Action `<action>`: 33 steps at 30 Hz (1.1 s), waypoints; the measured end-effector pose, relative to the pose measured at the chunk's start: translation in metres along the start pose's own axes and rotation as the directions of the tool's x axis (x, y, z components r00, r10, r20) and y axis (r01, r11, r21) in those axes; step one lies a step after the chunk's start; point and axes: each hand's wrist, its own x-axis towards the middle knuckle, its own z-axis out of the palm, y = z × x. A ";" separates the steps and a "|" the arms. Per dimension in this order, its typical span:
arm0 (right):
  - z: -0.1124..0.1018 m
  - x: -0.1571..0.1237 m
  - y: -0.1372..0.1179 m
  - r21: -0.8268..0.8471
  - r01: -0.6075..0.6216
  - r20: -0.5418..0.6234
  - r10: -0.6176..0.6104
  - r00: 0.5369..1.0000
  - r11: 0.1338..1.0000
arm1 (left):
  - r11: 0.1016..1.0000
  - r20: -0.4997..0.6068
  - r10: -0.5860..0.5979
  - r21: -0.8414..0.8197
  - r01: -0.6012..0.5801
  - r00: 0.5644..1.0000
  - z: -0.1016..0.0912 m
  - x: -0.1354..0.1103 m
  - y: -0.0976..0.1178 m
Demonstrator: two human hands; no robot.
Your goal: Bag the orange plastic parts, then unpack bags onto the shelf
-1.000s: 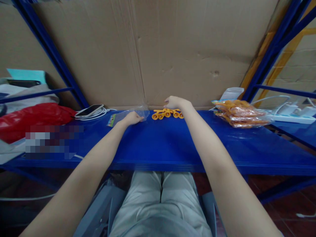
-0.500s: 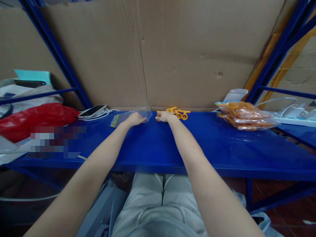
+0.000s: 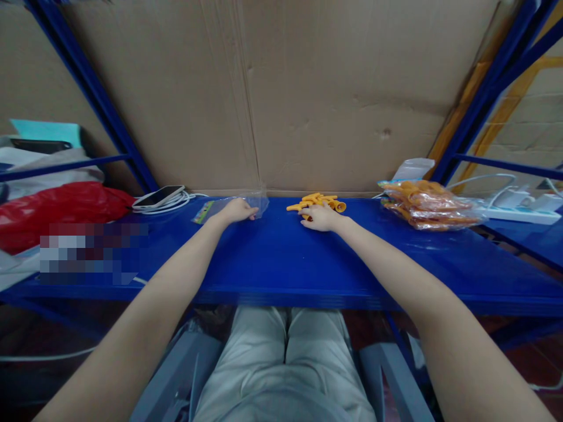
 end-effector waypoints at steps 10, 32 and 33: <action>0.000 -0.017 0.004 0.000 -0.054 -0.012 0.054 0.998 0.999 | 0.996 -0.040 0.027 0.090 -0.023 0.999 -0.003 -0.014 0.022; 0.000 -0.018 0.000 0.002 -0.085 -0.018 0.085 0.996 0.996 | 0.956 0.167 0.262 0.090 -0.279 0.951 0.027 -0.007 0.031; 0.001 -0.018 0.000 0.011 -0.082 -0.035 0.083 0.996 0.997 | 0.955 0.161 0.260 0.106 -0.279 0.952 0.027 -0.007 0.032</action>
